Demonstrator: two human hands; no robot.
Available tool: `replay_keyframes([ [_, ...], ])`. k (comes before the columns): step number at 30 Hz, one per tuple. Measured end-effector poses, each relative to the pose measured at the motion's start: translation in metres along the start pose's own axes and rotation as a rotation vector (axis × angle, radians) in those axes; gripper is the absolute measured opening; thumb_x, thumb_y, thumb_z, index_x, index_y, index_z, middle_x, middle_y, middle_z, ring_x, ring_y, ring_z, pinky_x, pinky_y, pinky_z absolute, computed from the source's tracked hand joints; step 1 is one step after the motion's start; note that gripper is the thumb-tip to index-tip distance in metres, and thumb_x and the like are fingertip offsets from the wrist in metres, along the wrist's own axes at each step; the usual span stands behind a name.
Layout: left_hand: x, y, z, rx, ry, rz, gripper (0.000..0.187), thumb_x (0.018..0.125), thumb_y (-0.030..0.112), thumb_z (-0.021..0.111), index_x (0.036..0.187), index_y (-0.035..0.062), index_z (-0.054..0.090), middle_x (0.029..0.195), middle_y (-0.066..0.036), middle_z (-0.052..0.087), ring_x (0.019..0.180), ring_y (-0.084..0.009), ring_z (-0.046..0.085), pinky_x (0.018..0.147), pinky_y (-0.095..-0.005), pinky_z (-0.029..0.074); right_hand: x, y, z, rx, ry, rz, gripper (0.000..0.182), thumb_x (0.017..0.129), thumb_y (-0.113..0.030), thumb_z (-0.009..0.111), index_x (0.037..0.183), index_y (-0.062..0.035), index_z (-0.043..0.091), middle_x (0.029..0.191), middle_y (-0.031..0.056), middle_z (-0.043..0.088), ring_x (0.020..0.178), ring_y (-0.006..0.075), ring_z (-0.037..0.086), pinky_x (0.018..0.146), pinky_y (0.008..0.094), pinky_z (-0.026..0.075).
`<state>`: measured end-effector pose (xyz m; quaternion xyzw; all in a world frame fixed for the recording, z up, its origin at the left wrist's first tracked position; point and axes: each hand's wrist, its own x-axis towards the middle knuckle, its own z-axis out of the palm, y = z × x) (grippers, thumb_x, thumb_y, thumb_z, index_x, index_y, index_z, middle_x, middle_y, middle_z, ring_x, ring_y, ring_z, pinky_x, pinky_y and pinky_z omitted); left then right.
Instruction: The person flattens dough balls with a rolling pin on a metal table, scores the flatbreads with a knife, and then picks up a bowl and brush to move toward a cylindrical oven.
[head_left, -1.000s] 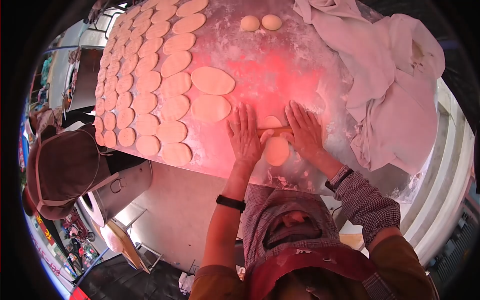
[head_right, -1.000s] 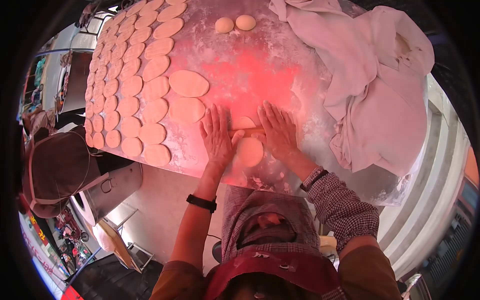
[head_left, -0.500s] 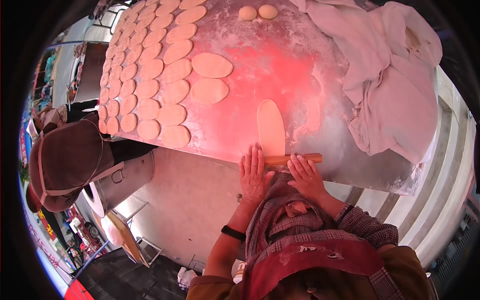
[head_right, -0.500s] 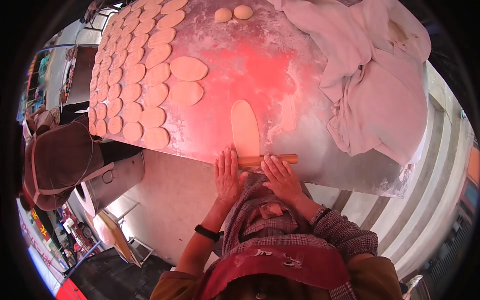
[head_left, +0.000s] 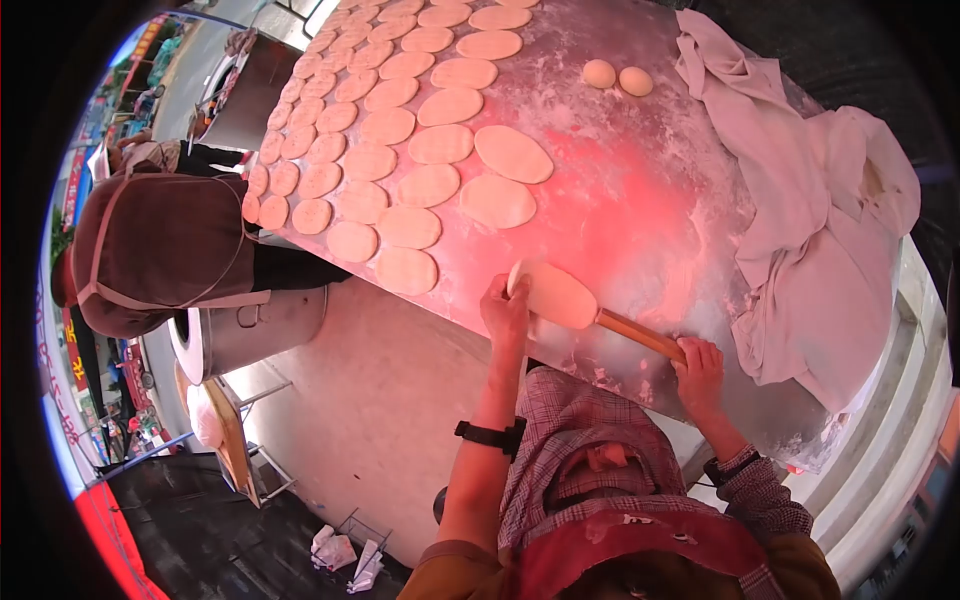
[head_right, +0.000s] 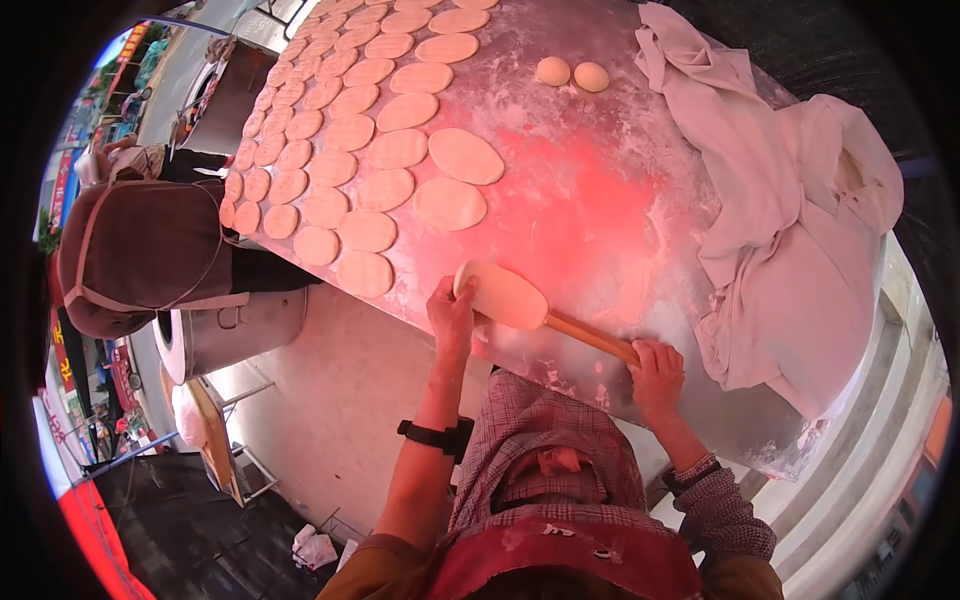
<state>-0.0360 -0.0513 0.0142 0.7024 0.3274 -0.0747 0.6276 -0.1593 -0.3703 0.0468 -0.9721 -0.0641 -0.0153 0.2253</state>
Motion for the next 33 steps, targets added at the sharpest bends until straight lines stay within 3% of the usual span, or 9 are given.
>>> replay_keyframes([
  [4, 0.080, 0.005, -0.057, -0.126, 0.076, 0.040, 0.039, 0.085, 0.013, 0.073, 0.115, -0.0056, 0.058, 0.094, -0.012, 0.069, 0.073, -0.0208, 0.066, 0.064, -0.0336, 0.055, 0.027, 0.021, -0.006, -0.042, -0.016, 0.040, 0.044, 0.073, -0.006, 0.068, 0.116, -0.0050, 0.058, 0.112, 0.0102, 0.060, 0.102, 0.0309, 0.056, 0.092, 0.0482, 0.040],
  [7, 0.063, 0.077, -0.027, 0.898, 0.475, 0.414, 0.055, 0.085, 0.019, 0.072, 0.129, -0.0028, 0.048, 0.113, -0.022, 0.062, 0.106, -0.0409, 0.057, 0.095, -0.0490, 0.045, 0.044, 0.046, -0.007, -0.237, 0.056, 0.062, 0.042, 0.078, -0.009, 0.066, 0.119, -0.0044, 0.057, 0.119, 0.0113, 0.060, 0.110, 0.0319, 0.055, 0.095, 0.0504, 0.040],
  [8, 0.063, 0.091, -0.012, 0.844, 0.473, 0.576, 0.051, 0.086, 0.020, 0.072, 0.126, -0.0030, 0.052, 0.126, -0.023, 0.056, 0.120, -0.0384, 0.050, 0.101, -0.0481, 0.040, 0.043, 0.056, 0.002, -0.297, 0.125, 0.064, 0.041, 0.081, -0.012, 0.065, 0.120, -0.0044, 0.056, 0.123, 0.0116, 0.059, 0.114, 0.0324, 0.055, 0.098, 0.0511, 0.038],
  [12, 0.122, 0.131, 0.076, 0.633, 0.085, 0.779, 0.048, 0.097, 0.033, 0.057, 0.130, -0.0019, 0.054, 0.138, -0.021, 0.052, 0.132, -0.0384, 0.044, 0.110, -0.0453, 0.034, 0.044, 0.062, 0.005, -0.360, 0.145, 0.104, 0.040, 0.088, -0.021, 0.061, 0.123, -0.0053, 0.053, 0.132, 0.0119, 0.057, 0.121, 0.0336, 0.053, 0.102, 0.0526, 0.036],
  [18, 0.245, 0.175, 0.245, 0.580, 0.168, 1.033, 0.057, 0.096, 0.037, 0.057, 0.139, 0.0013, 0.046, 0.144, -0.022, 0.044, 0.138, -0.0391, 0.036, 0.113, -0.0457, 0.030, 0.040, 0.072, 0.013, -0.374, 0.150, 0.112, 0.039, 0.087, -0.025, 0.061, 0.122, -0.0079, 0.054, 0.130, 0.0104, 0.058, 0.116, 0.0319, 0.057, 0.098, 0.0513, 0.039],
  [21, 0.225, 0.159, 0.254, 0.460, -0.298, 0.890, 0.056, 0.093, 0.034, 0.062, 0.137, 0.0013, 0.048, 0.142, -0.021, 0.046, 0.136, -0.0394, 0.038, 0.112, -0.0495, 0.030, 0.040, 0.071, 0.010, -0.366, 0.124, 0.147, 0.039, 0.086, -0.025, 0.062, 0.121, -0.0084, 0.054, 0.130, 0.0098, 0.059, 0.115, 0.0310, 0.058, 0.095, 0.0503, 0.040],
  [25, 0.152, 0.145, 0.197, 0.776, -0.505, 0.569, 0.056, 0.089, 0.030, 0.066, 0.134, 0.0011, 0.049, 0.140, -0.020, 0.049, 0.132, -0.0391, 0.042, 0.109, -0.0496, 0.034, 0.048, 0.066, 0.003, -0.325, 0.142, 0.153, 0.039, 0.085, -0.021, 0.065, 0.119, -0.0061, 0.056, 0.130, 0.0101, 0.059, 0.114, 0.0297, 0.058, 0.095, 0.0488, 0.040],
  [30, 0.128, 0.093, 0.201, 0.802, -0.272, 1.081, 0.056, 0.085, 0.025, 0.071, 0.133, 0.0023, 0.053, 0.138, -0.019, 0.052, 0.132, -0.0365, 0.045, 0.109, -0.0482, 0.035, 0.047, 0.067, 0.004, -0.296, 0.156, 0.171, 0.037, 0.085, -0.021, 0.066, 0.118, -0.0046, 0.057, 0.126, 0.0116, 0.060, 0.109, 0.0307, 0.059, 0.095, 0.0467, 0.041],
  [33, 0.064, 0.053, 0.200, 0.630, -0.485, 1.052, 0.046, 0.086, 0.014, 0.069, 0.130, 0.0039, 0.057, 0.133, -0.017, 0.057, 0.128, -0.0358, 0.050, 0.107, -0.0447, 0.041, 0.046, 0.065, 0.004, -0.303, 0.176, 0.230, 0.037, 0.086, -0.022, 0.066, 0.117, -0.0035, 0.057, 0.119, 0.0118, 0.060, 0.101, 0.0331, 0.058, 0.093, 0.0485, 0.040],
])
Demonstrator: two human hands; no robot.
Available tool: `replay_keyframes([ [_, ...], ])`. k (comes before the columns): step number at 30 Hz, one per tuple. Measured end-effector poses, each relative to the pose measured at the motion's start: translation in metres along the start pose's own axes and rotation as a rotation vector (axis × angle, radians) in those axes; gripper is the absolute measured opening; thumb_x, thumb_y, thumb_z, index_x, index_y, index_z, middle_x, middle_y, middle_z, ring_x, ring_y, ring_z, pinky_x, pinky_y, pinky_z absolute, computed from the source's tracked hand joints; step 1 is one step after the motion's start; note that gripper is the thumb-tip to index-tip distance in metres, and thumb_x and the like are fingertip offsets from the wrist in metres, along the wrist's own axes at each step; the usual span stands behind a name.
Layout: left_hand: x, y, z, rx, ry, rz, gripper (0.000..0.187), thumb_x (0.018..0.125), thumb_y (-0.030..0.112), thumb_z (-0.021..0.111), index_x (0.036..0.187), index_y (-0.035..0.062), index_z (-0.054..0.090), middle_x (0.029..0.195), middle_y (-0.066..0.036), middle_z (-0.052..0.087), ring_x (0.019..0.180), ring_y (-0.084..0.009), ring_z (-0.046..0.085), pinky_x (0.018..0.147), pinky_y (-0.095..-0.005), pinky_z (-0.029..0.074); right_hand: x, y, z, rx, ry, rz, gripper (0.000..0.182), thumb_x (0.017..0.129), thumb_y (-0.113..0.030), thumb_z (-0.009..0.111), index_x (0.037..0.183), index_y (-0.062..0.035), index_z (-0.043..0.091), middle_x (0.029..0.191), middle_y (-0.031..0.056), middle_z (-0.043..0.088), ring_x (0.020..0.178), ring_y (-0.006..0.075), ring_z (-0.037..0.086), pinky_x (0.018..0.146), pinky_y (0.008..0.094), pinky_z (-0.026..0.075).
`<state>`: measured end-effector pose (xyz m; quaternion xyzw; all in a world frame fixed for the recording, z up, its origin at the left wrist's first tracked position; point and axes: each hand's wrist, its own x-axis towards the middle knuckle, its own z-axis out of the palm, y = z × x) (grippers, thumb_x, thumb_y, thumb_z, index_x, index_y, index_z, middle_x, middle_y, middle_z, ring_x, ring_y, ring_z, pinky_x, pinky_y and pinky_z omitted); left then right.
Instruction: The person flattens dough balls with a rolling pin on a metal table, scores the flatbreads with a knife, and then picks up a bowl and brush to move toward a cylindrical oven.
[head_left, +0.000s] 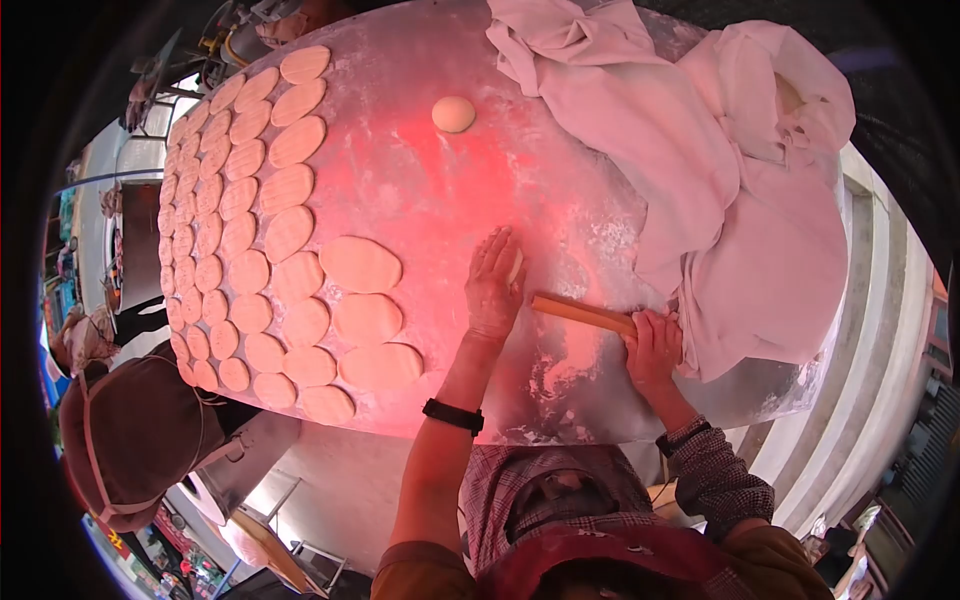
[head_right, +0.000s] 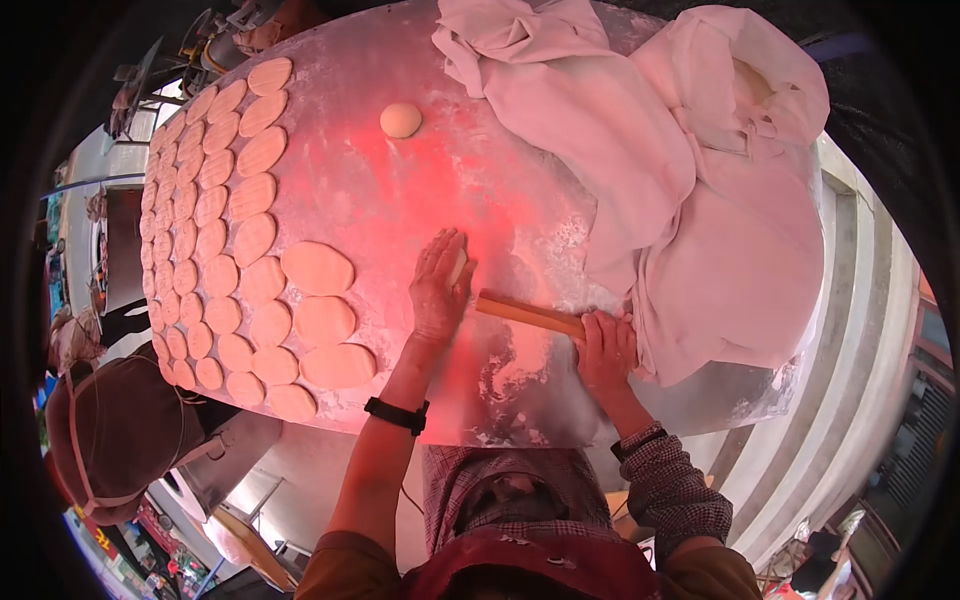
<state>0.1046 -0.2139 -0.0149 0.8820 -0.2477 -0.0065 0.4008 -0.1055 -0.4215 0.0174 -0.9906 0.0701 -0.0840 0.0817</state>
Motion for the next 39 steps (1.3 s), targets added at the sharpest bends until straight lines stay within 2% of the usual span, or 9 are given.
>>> replay_keyframes([
  [4, -0.044, 0.037, 0.002, -0.152, 0.085, -0.285, 0.043, 0.086, 0.010, 0.069, 0.127, 0.0042, 0.060, 0.132, -0.017, 0.058, 0.127, -0.0348, 0.051, 0.105, -0.0424, 0.044, -0.010, -0.005, -0.038, 0.217, 0.169, 0.080, 0.034, 0.090, -0.020, 0.062, 0.117, -0.0012, 0.054, 0.110, 0.0159, 0.059, 0.095, 0.0354, 0.057, 0.085, 0.0479, 0.043],
  [10, -0.073, 0.104, 0.062, 0.138, -0.134, 0.204, 0.043, 0.087, 0.017, 0.068, 0.129, 0.0097, 0.061, 0.144, -0.016, 0.047, 0.137, -0.0325, 0.041, 0.108, -0.0461, 0.039, -0.074, 0.016, -0.086, 0.425, 0.215, 0.320, 0.031, 0.093, -0.014, 0.058, 0.117, 0.0024, 0.050, 0.106, 0.0209, 0.056, 0.095, 0.0371, 0.056, 0.082, 0.0432, 0.047],
  [13, -0.070, 0.090, 0.044, 0.410, 0.084, -0.009, 0.042, 0.088, 0.020, 0.067, 0.130, 0.0143, 0.061, 0.147, -0.014, 0.045, 0.140, -0.0317, 0.036, 0.109, -0.0477, 0.037, -0.099, 0.032, -0.094, 0.429, 0.184, 0.368, 0.030, 0.093, -0.013, 0.058, 0.117, 0.0032, 0.049, 0.107, 0.0216, 0.056, 0.095, 0.0377, 0.056, 0.082, 0.0428, 0.047],
  [20, -0.133, 0.078, 0.017, 0.153, -0.057, 0.091, 0.061, 0.079, -0.011, 0.051, 0.135, 0.0132, 0.058, 0.140, -0.013, 0.053, 0.130, -0.0349, 0.049, 0.106, -0.0461, 0.042, -0.122, 0.034, -0.080, 0.517, 0.170, 0.380, 0.030, 0.093, -0.014, 0.060, 0.117, 0.0029, 0.049, 0.107, 0.0210, 0.055, 0.094, 0.0376, 0.056, 0.081, 0.0424, 0.047],
  [23, -0.111, 0.064, 0.007, 0.170, 0.348, -0.330, 0.053, 0.085, -0.003, 0.057, 0.136, 0.0101, 0.055, 0.135, -0.014, 0.057, 0.127, -0.0358, 0.052, 0.104, -0.0461, 0.043, -0.123, 0.025, -0.083, 0.548, 0.122, 0.372, 0.030, 0.093, -0.013, 0.059, 0.116, 0.0027, 0.050, 0.105, 0.0207, 0.056, 0.093, 0.0374, 0.057, 0.081, 0.0421, 0.047],
  [27, -0.134, 0.085, 0.012, 0.034, -0.103, -0.068, 0.045, 0.094, 0.010, 0.056, 0.139, 0.0102, 0.052, 0.139, -0.010, 0.055, 0.131, -0.0366, 0.048, 0.111, -0.0455, 0.036, -0.109, 0.008, -0.076, 0.693, -0.030, 0.413, 0.030, 0.093, -0.013, 0.060, 0.117, 0.0025, 0.050, 0.103, 0.0203, 0.056, 0.091, 0.0368, 0.058, 0.080, 0.0415, 0.048],
  [29, -0.134, 0.060, -0.003, 0.196, -0.076, -0.287, 0.051, 0.102, 0.037, 0.041, 0.146, 0.0109, 0.045, 0.150, -0.009, 0.043, 0.143, -0.0357, 0.031, 0.117, -0.0519, 0.016, -0.097, -0.001, -0.078, 0.714, -0.029, 0.415, 0.031, 0.092, -0.013, 0.060, 0.118, 0.0025, 0.050, 0.103, 0.0202, 0.056, 0.091, 0.0369, 0.058, 0.081, 0.0417, 0.048],
  [32, -0.120, 0.035, -0.022, 0.288, 0.161, -0.432, 0.056, 0.102, 0.040, 0.038, 0.148, 0.0081, 0.040, 0.157, -0.012, 0.032, 0.146, -0.0358, 0.024, 0.117, -0.0540, 0.014, -0.075, -0.011, -0.076, 0.785, -0.084, 0.378, 0.031, 0.092, -0.013, 0.060, 0.118, 0.0020, 0.051, 0.103, 0.0200, 0.057, 0.092, 0.0366, 0.059, 0.080, 0.0418, 0.048],
  [39, -0.100, 0.064, 0.015, 0.412, -0.223, -0.224, 0.059, 0.103, 0.037, 0.038, 0.150, 0.0012, 0.030, 0.157, -0.018, 0.026, 0.147, -0.0388, 0.017, 0.118, -0.0515, 0.013, 0.002, -0.057, -0.042, 0.680, -0.098, 0.218, 0.035, 0.087, -0.010, 0.063, 0.120, -0.0007, 0.053, 0.104, 0.0164, 0.059, 0.089, 0.0374, 0.060, 0.079, 0.0427, 0.050],
])
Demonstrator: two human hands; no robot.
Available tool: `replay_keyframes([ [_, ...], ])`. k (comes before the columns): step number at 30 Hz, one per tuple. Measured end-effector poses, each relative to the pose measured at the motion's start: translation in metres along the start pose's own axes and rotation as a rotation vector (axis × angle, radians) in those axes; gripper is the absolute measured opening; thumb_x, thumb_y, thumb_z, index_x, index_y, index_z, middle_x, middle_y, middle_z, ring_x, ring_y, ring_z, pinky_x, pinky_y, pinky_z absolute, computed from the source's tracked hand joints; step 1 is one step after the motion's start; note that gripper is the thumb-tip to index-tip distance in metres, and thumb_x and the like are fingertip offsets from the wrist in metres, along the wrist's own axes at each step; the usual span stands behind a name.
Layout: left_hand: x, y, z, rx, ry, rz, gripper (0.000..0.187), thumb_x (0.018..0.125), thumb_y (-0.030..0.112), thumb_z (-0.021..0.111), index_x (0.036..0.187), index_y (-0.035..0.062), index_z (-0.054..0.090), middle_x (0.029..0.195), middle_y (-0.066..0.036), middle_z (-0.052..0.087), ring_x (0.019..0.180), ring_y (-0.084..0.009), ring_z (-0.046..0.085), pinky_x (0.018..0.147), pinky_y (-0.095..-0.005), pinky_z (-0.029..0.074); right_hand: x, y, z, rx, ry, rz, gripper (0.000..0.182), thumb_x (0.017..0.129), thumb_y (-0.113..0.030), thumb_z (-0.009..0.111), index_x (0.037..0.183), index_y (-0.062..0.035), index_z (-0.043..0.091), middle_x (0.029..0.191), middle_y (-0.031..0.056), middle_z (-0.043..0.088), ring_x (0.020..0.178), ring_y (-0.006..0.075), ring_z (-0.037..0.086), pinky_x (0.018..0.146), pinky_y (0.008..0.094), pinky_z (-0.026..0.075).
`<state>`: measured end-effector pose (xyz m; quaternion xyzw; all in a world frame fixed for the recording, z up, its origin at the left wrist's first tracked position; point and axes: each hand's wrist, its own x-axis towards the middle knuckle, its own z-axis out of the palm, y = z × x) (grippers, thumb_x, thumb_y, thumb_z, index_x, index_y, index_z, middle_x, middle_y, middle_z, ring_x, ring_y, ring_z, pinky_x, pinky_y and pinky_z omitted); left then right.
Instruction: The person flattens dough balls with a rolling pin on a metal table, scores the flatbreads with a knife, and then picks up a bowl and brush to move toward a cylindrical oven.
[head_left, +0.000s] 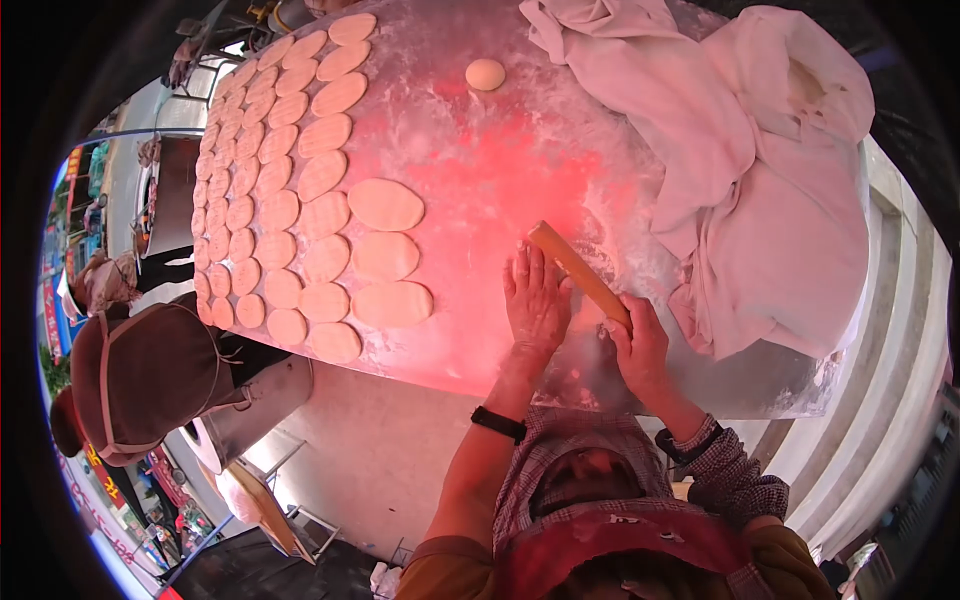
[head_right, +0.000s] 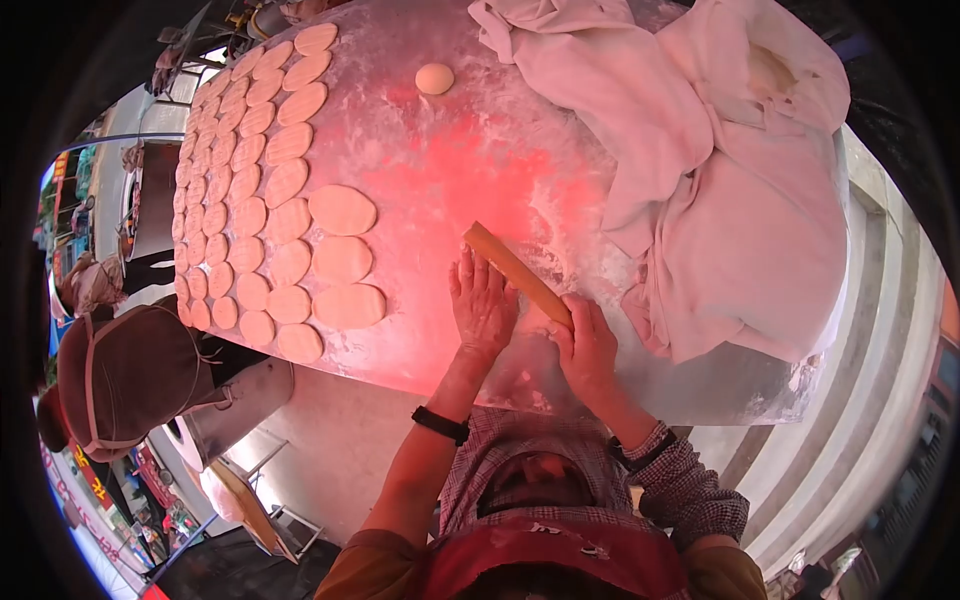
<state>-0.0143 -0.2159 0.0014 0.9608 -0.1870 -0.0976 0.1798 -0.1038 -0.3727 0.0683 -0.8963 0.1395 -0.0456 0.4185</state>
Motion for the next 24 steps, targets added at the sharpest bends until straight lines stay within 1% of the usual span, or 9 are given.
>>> replay_keyframes([
  [1, 0.000, -0.003, -0.001, -0.077, -0.061, -0.018, 0.060, 0.103, 0.037, 0.037, 0.150, 0.0010, 0.028, 0.158, -0.018, 0.024, 0.148, -0.0384, 0.016, 0.119, -0.0507, 0.012, 0.011, -0.002, 0.008, -0.038, -0.014, -0.045, 0.037, 0.085, -0.009, 0.065, 0.120, -0.0016, 0.054, 0.105, 0.0149, 0.059, 0.091, 0.0368, 0.059, 0.080, 0.0428, 0.050],
  [3, -0.012, -0.020, -0.031, -0.581, 0.279, -0.281, 0.061, 0.104, 0.037, 0.034, 0.153, 0.0013, 0.023, 0.160, -0.018, 0.019, 0.149, -0.0369, 0.012, 0.119, -0.0494, 0.009, 0.023, -0.008, 0.010, -0.136, -0.072, -0.114, 0.040, 0.082, -0.011, 0.067, 0.120, -0.0035, 0.056, 0.106, 0.0124, 0.060, 0.093, 0.0342, 0.059, 0.081, 0.0420, 0.051],
  [4, -0.022, -0.043, -0.040, -0.478, 0.400, -0.356, 0.063, 0.105, 0.040, 0.029, 0.154, 0.0023, 0.019, 0.161, -0.018, 0.016, 0.150, -0.0359, 0.009, 0.119, -0.0510, 0.006, 0.032, -0.009, 0.014, -0.234, -0.123, -0.194, 0.042, 0.079, -0.012, 0.070, 0.119, -0.0053, 0.058, 0.108, 0.0099, 0.060, 0.096, 0.0315, 0.059, 0.082, 0.0413, 0.051],
  [7, -0.008, -0.064, -0.059, -0.253, 0.334, -0.416, 0.062, 0.104, 0.042, 0.027, 0.155, 0.0058, 0.020, 0.161, -0.016, 0.018, 0.150, -0.0361, 0.009, 0.118, -0.0542, 0.007, 0.043, 0.002, 0.033, -0.336, -0.291, -0.477, 0.050, 0.078, -0.022, 0.072, 0.124, -0.0087, 0.059, 0.120, 0.0063, 0.060, 0.108, 0.0257, 0.058, 0.087, 0.0383, 0.050],
  [9, 0.032, -0.077, -0.045, 0.118, -0.018, -0.148, 0.062, 0.103, 0.043, 0.028, 0.156, 0.0104, 0.020, 0.162, -0.014, 0.017, 0.150, -0.0366, 0.010, 0.118, -0.0558, 0.007, 0.077, -0.007, 0.047, -0.533, -0.180, -0.508, 0.056, 0.080, -0.030, 0.070, 0.131, -0.0105, 0.056, 0.136, 0.0057, 0.053, 0.119, 0.0229, 0.054, 0.090, 0.0369, 0.049],
  [14, 0.104, -0.085, -0.053, 0.117, 0.135, -0.108, 0.062, 0.102, 0.042, 0.032, 0.155, 0.0121, 0.020, 0.162, -0.012, 0.015, 0.149, -0.0332, 0.013, 0.118, -0.0558, 0.008, 0.153, -0.005, 0.067, -0.566, -0.042, -0.386, 0.060, 0.091, -0.031, 0.060, 0.144, -0.0077, 0.043, 0.153, 0.0132, 0.034, 0.135, 0.0299, 0.041, 0.107, 0.0460, 0.037],
  [17, 0.027, -0.079, -0.047, 0.086, 0.073, -0.042, 0.069, 0.099, 0.046, 0.039, 0.154, 0.0074, 0.023, 0.161, -0.014, 0.019, 0.148, -0.0340, 0.018, 0.118, -0.0545, 0.012, 0.076, -0.003, 0.060, -0.544, -0.229, -0.276, 0.069, 0.089, -0.037, 0.061, 0.148, -0.0081, 0.038, 0.155, 0.0134, 0.032, 0.140, 0.0290, 0.035, 0.111, 0.0472, 0.031],
  [19, -0.051, -0.072, -0.047, 0.004, -0.001, 0.009, 0.072, 0.097, 0.046, 0.044, 0.152, 0.0019, 0.026, 0.158, -0.017, 0.025, 0.147, -0.0365, 0.021, 0.118, -0.0539, 0.014, -0.003, 0.006, 0.053, -0.557, -0.246, -0.396, 0.070, 0.087, -0.039, 0.061, 0.147, -0.0090, 0.039, 0.154, 0.0119, 0.035, 0.142, 0.0257, 0.033, 0.113, 0.0458, 0.029],
  [24, -0.115, -0.057, -0.052, 0.035, -0.082, -0.035, 0.068, 0.098, 0.042, 0.046, 0.151, 0.0025, 0.027, 0.156, -0.019, 0.030, 0.145, -0.0355, 0.025, 0.117, -0.0523, 0.018, -0.065, -0.009, 0.043, -0.467, -0.225, -0.376, 0.069, 0.076, -0.021, 0.070, 0.140, -0.0086, 0.048, 0.146, 0.0098, 0.045, 0.132, 0.0265, 0.044, 0.110, 0.0445, 0.029],
])
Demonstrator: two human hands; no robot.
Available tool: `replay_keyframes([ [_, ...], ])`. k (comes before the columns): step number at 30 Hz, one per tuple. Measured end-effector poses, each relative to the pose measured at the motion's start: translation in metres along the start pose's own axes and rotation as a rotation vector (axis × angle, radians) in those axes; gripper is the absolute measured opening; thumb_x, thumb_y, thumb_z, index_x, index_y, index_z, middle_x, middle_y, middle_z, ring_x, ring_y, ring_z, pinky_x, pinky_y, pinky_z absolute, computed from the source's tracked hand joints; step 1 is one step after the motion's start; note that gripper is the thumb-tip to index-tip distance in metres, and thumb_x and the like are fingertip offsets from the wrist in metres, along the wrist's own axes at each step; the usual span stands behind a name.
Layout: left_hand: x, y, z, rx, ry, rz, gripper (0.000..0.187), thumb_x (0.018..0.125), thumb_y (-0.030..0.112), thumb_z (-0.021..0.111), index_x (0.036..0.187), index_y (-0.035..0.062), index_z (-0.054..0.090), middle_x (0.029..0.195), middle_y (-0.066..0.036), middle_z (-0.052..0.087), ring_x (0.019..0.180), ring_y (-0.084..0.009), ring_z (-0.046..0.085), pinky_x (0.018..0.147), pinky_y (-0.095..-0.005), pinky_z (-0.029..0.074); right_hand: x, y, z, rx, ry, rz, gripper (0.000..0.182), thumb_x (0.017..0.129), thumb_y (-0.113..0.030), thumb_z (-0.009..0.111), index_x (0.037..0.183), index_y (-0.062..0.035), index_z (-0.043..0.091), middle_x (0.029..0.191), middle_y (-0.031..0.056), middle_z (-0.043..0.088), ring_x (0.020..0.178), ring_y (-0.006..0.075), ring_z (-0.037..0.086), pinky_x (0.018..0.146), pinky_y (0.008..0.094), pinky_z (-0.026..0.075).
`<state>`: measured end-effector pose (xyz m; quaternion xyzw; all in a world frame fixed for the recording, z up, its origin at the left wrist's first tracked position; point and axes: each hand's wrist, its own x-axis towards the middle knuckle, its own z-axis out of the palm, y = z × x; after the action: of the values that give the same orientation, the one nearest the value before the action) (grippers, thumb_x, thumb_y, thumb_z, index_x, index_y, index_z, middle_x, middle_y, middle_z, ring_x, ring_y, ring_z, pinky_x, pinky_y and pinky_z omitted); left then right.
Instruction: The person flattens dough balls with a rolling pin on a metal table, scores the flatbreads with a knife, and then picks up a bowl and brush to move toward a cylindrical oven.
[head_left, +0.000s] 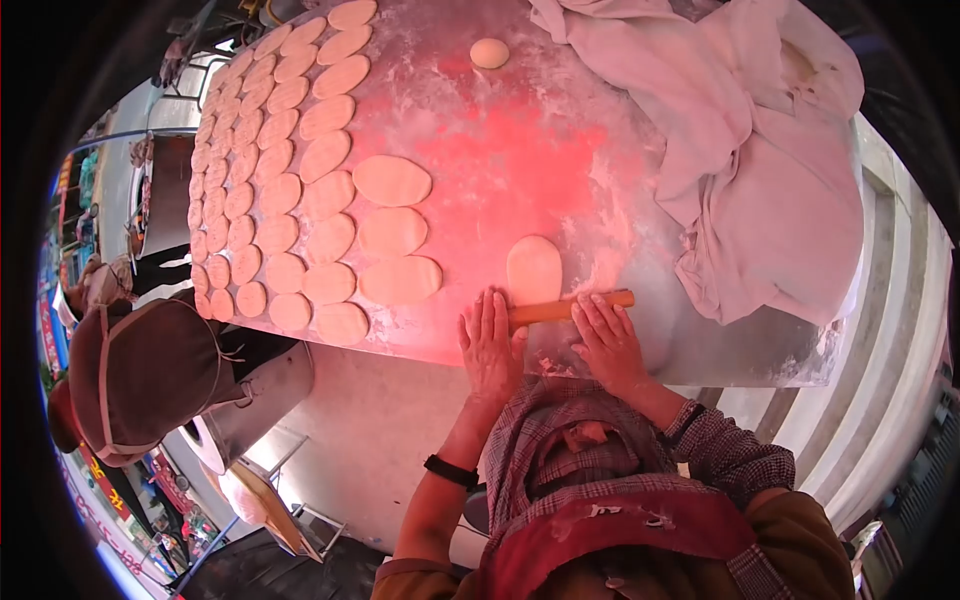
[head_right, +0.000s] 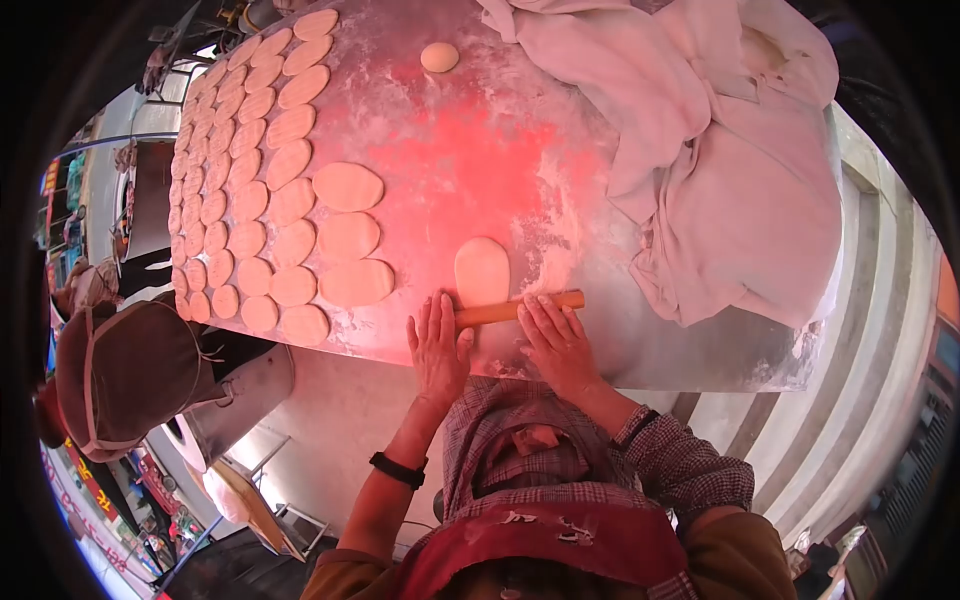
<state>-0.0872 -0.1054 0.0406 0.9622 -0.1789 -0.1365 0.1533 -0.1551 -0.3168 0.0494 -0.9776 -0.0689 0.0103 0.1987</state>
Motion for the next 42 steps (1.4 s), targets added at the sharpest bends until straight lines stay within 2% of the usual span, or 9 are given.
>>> replay_keyframes([
  [3, 0.087, 0.033, -0.014, -0.257, 0.324, 0.046, 0.062, 0.084, 0.015, 0.068, 0.140, 0.0053, 0.045, 0.149, -0.014, 0.041, 0.141, -0.0305, 0.035, 0.111, -0.0480, 0.031, 0.040, 0.022, 0.005, -0.001, 0.038, -0.058, 0.052, 0.079, -0.015, 0.063, 0.130, -0.0084, 0.054, 0.128, 0.0070, 0.055, 0.119, 0.0267, 0.051, 0.101, 0.0437, 0.035],
  [6, 0.136, 0.028, -0.022, -0.224, -0.031, 0.127, 0.046, 0.078, 0.012, 0.073, 0.120, 0.0041, 0.055, 0.126, -0.015, 0.060, 0.121, -0.0324, 0.055, 0.097, -0.0470, 0.045, 0.044, 0.028, -0.017, 0.023, 0.086, -0.061, 0.043, 0.074, -0.007, 0.062, 0.117, -0.0082, 0.058, 0.112, 0.0060, 0.058, 0.104, 0.0277, 0.053, 0.093, 0.0434, 0.038],
  [9, 0.145, -0.006, -0.041, -0.277, -0.077, -0.260, 0.036, 0.074, 0.010, 0.076, 0.103, 0.0022, 0.056, 0.095, -0.013, 0.068, 0.090, -0.0318, 0.067, 0.079, -0.0450, 0.053, 0.007, 0.038, -0.035, 0.051, 0.165, 0.073, 0.039, 0.074, -0.005, 0.064, 0.113, -0.0089, 0.058, 0.109, 0.0062, 0.059, 0.099, 0.0282, 0.055, 0.089, 0.0430, 0.040],
  [11, 0.133, -0.034, -0.021, -0.715, 0.295, -0.546, 0.035, 0.074, 0.014, 0.078, 0.100, 0.0012, 0.059, 0.075, -0.013, 0.067, 0.072, -0.0306, 0.068, 0.068, -0.0421, 0.053, 0.004, 0.037, -0.031, 0.130, 0.184, 0.204, 0.039, 0.074, -0.004, 0.064, 0.113, -0.0090, 0.058, 0.109, 0.0065, 0.059, 0.098, 0.0284, 0.055, 0.088, 0.0433, 0.040],
  [16, 0.060, 0.009, -0.017, -0.712, -0.065, -0.607, 0.043, 0.080, 0.025, 0.076, 0.111, -0.0013, 0.062, 0.102, -0.020, 0.069, 0.093, -0.0307, 0.068, 0.080, -0.0381, 0.053, 0.029, 0.029, -0.022, 0.183, 0.190, 0.260, 0.044, 0.072, -0.007, 0.069, 0.116, -0.0094, 0.059, 0.109, 0.0070, 0.060, 0.097, 0.0292, 0.056, 0.085, 0.0461, 0.042],
  [18, 0.045, 0.012, -0.016, -0.526, 0.585, -0.527, 0.057, 0.096, 0.036, 0.057, 0.137, -0.0017, 0.047, 0.138, -0.023, 0.052, 0.127, -0.0346, 0.051, 0.106, -0.0435, 0.039, 0.037, 0.026, -0.023, 0.171, 0.103, 0.188, 0.048, 0.074, -0.009, 0.069, 0.121, -0.0101, 0.058, 0.114, 0.0067, 0.060, 0.102, 0.0293, 0.056, 0.088, 0.0459, 0.042],
  [21, 0.064, -0.009, -0.007, 0.121, 0.238, -0.164, 0.060, 0.103, 0.040, 0.036, 0.151, 0.0045, 0.029, 0.158, -0.017, 0.026, 0.146, -0.0353, 0.022, 0.117, -0.0512, 0.017, 0.065, 0.022, -0.004, 0.053, 0.058, 0.000, 0.056, 0.078, -0.016, 0.069, 0.132, -0.0118, 0.053, 0.129, 0.0069, 0.056, 0.117, 0.0286, 0.052, 0.097, 0.0458, 0.039],
  [29, 0.056, -0.017, -0.008, 0.076, -0.002, -0.047, 0.068, 0.101, 0.049, 0.032, 0.155, 0.0087, 0.021, 0.162, -0.011, 0.016, 0.149, -0.0352, 0.011, 0.118, -0.0554, 0.003, 0.094, 0.006, 0.000, -0.062, -0.111, -0.007, 0.070, 0.087, -0.036, 0.064, 0.147, -0.0098, 0.039, 0.156, 0.0081, 0.033, 0.143, 0.0219, 0.030, 0.114, 0.0461, 0.025],
  [42, 0.203, -0.052, -0.021, 0.044, 0.165, -0.170, 0.069, 0.100, 0.048, 0.037, 0.156, 0.0112, 0.019, 0.163, -0.010, 0.014, 0.149, -0.0344, 0.013, 0.118, -0.0541, 0.006, 0.230, 0.038, 0.019, -0.040, -0.012, 0.004, 0.061, 0.093, -0.030, 0.057, 0.148, -0.0106, 0.038, 0.156, 0.0115, 0.031, 0.142, 0.0296, 0.032, 0.113, 0.0482, 0.024],
])
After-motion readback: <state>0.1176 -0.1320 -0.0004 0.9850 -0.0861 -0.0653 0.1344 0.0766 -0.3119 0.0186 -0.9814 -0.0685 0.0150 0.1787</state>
